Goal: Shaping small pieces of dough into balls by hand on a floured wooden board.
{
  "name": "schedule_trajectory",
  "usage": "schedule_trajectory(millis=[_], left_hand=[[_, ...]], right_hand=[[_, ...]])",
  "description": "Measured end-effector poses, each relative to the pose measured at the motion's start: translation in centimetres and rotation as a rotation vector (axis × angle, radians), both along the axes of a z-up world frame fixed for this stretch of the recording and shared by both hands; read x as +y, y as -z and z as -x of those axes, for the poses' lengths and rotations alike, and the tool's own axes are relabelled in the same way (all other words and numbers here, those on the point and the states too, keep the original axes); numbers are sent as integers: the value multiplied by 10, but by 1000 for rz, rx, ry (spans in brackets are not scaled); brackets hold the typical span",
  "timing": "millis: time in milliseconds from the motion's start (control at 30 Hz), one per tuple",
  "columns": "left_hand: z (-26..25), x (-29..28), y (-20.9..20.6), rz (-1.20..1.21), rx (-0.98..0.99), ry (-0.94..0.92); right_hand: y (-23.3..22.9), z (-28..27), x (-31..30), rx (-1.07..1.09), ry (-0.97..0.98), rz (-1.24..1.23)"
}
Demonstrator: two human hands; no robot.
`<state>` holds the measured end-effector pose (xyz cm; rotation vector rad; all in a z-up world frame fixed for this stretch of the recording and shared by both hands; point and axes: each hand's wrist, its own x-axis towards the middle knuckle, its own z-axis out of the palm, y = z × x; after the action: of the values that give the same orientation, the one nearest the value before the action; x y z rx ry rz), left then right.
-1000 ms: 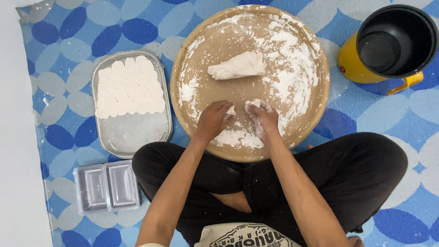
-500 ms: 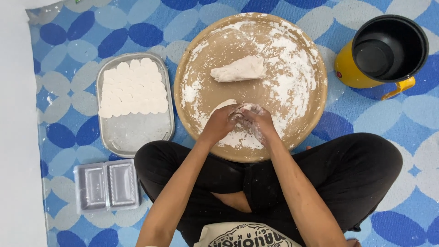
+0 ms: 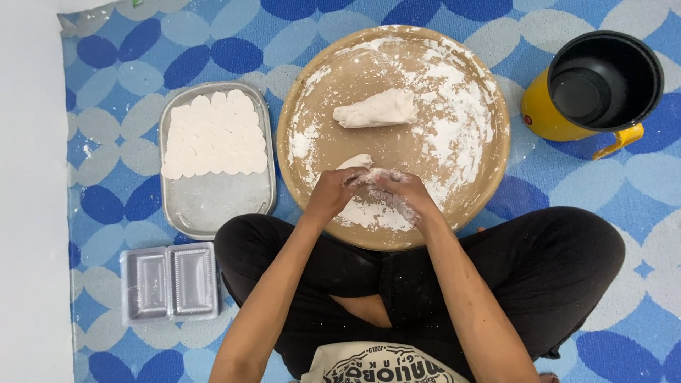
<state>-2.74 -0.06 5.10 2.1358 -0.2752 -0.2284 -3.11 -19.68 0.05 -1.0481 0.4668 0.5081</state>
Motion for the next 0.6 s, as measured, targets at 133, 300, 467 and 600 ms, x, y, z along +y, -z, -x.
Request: schedule_trajectory(millis=[133, 300, 467, 600], left_hand=[[3, -9, 1, 200, 206, -63], [3, -25, 43, 590, 368, -89], [-2, -37, 32, 605, 348, -106], [-9, -36, 39, 530, 316, -163]], right_hand=[[-7, 0, 2, 10, 73, -17], [-5, 13, 7, -112, 7, 347], [-8, 18, 17, -132, 59, 499], [-8, 9, 15, -122, 22, 572]])
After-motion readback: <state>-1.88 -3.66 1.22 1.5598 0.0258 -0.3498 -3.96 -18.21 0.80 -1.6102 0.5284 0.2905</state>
